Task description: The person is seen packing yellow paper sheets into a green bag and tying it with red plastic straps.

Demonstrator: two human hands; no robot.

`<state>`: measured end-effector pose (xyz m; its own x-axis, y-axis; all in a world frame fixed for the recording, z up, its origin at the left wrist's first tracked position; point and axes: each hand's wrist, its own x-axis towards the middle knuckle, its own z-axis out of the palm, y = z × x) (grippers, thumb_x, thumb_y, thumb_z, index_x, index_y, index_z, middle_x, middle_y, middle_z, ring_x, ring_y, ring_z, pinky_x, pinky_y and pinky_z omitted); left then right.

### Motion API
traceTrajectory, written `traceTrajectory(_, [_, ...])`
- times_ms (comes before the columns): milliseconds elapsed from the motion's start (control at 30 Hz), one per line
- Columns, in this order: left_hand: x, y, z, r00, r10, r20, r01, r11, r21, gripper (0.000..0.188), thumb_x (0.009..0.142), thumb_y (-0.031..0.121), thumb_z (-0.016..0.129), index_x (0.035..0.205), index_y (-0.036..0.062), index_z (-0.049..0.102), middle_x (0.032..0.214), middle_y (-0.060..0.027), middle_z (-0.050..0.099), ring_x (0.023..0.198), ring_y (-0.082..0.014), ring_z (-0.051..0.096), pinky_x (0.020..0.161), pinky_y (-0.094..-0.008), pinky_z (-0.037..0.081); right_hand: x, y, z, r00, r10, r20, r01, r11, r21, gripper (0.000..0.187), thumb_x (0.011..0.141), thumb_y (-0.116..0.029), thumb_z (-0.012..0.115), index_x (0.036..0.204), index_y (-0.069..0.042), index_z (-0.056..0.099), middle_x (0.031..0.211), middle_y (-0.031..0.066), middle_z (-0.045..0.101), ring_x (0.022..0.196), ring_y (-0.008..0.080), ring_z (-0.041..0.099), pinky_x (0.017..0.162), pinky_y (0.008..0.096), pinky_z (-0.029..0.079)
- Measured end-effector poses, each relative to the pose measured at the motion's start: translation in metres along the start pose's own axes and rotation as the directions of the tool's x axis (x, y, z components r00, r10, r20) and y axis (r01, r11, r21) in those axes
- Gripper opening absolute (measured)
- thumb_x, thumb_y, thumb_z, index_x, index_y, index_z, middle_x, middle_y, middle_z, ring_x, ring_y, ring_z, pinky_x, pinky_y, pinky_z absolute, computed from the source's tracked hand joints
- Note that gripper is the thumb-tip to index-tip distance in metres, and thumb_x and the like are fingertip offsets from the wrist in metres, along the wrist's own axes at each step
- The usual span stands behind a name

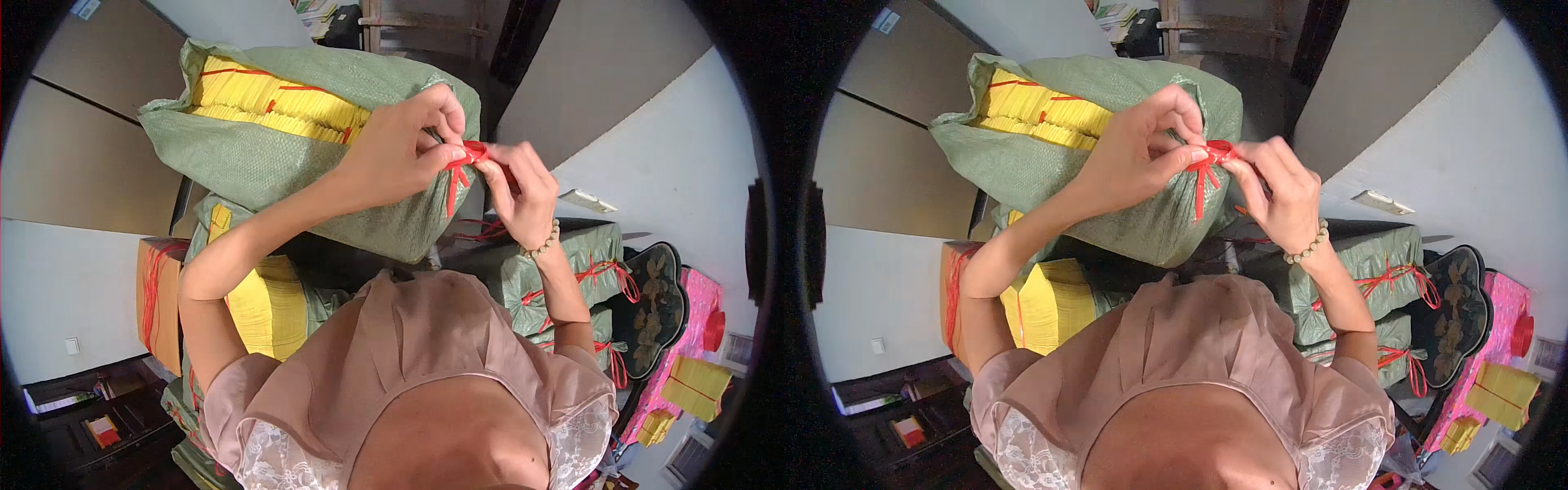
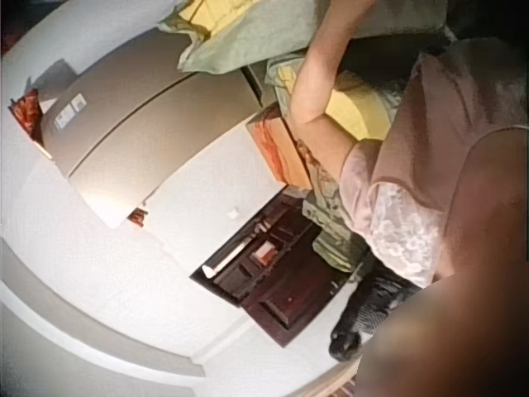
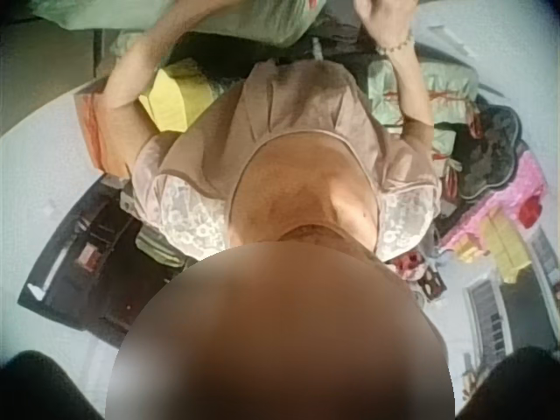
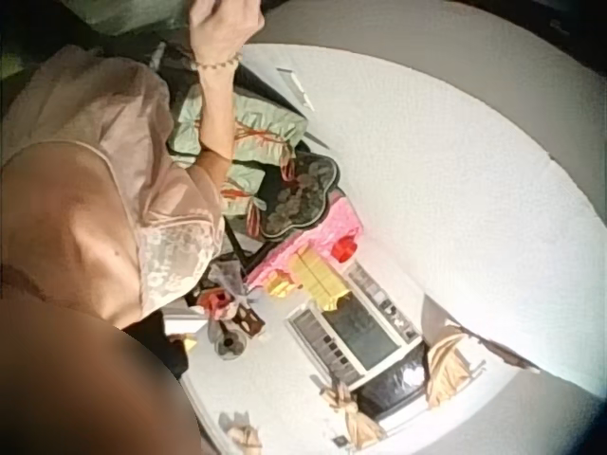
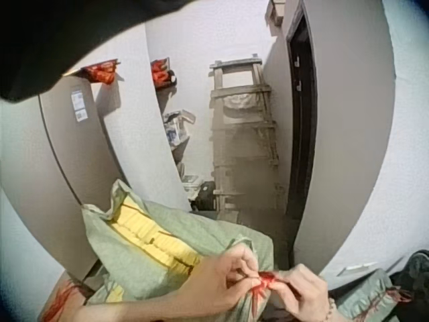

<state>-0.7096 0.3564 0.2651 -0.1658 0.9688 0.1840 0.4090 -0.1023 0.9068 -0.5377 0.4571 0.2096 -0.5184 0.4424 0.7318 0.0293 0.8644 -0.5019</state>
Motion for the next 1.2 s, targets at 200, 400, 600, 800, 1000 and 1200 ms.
traceTrajectory(200, [-0.008,-0.001,-0.001,0.823,0.529,0.207,-0.5,0.502,0.706,0.02,0.079,0.004,0.067,0.093,0.0073,0.054,0.082,-0.0039,0.061,0.068,-0.0183,0.061,0.057,-0.0287,0.05,-0.004,0.008,-0.005,0.995,0.021,0.095,-0.026,0.998,0.05,0.006,0.083,-0.008,0.068,0.086,-0.004,0.066,0.074,0.0089,0.061,0.061,0.024,0.06,0.055,0.032,0.047])
traceTrajectory(400, [-0.024,0.007,-0.005,0.804,0.546,0.233,-0.517,0.45,0.728,0.02,0.076,0.005,0.065,0.092,0.0096,0.055,0.081,-0.0048,0.06,0.078,-0.0249,0.057,0.059,-0.0347,0.048,-0.006,0.017,-0.002,0.978,0.055,0.202,-0.084,0.987,0.139,0.008,0.084,-0.009,0.068,0.084,-0.002,0.063,0.074,0.0095,0.06,0.061,0.0248,0.059,0.055,0.0324,0.046])
traceTrajectory(600, [-0.037,0.009,0.001,0.945,0.316,0.082,-0.281,0.661,0.696,0.021,0.077,0.006,0.061,0.096,0.0047,0.052,0.081,-0.0096,0.057,0.078,-0.0293,0.058,0.065,-0.0392,0.047,-0.001,0.016,-0.003,0.981,0.01,0.195,-0.036,0.991,0.131,0.011,0.081,-0.008,0.073,0.083,0.0,0.065,0.072,0.007,0.061,0.058,0.016,0.055,0.051,0.0268,0.041])
traceTrajectory(800, [-0.03,0.005,-0.008,0.984,0.169,0.061,-0.178,0.872,0.456,0.02,0.085,0.014,0.066,0.1,0.0051,0.057,0.085,-0.0102,0.058,0.062,-0.0254,0.056,0.06,-0.0353,0.045,-0.003,0.009,-0.002,0.981,0.021,0.192,-0.046,0.991,0.128,0.013,0.077,-0.01,0.076,0.082,-0.001,0.067,0.069,0.0049,0.06,0.053,0.0143,0.052,0.048,0.0265,0.04])
traceTrajectory(1000, [-0.014,0.009,-0.013,0.965,0.196,0.173,-0.259,0.799,0.542,0.026,0.081,0.02,0.072,0.1,0.0062,0.063,0.083,-0.0081,0.056,0.065,-0.0224,0.056,0.061,-0.0342,0.046,0.002,0.012,0.009,0.992,-0.122,0.006,0.122,0.992,0.032,0.019,0.076,-0.016,0.079,0.086,-0.005,0.068,0.078,0.0073,0.066,0.058,0.0175,0.061,0.053,0.0282,0.049])
traceTrajectory(1200, [0.004,0.004,-0.017,0.966,0.19,0.174,-0.251,0.85,0.464,0.019,0.083,0.019,0.07,0.094,0.0036,0.066,0.085,-0.0074,0.056,0.066,-0.0181,0.054,0.062,-0.031,0.044,0.016,0.013,0.011,0.976,-0.219,0.007,0.219,0.975,-0.047,0.029,0.073,-0.02,0.078,0.098,-0.008,0.068,0.084,0.0055,0.064,0.063,0.0203,0.062,0.056,0.0298,0.051])
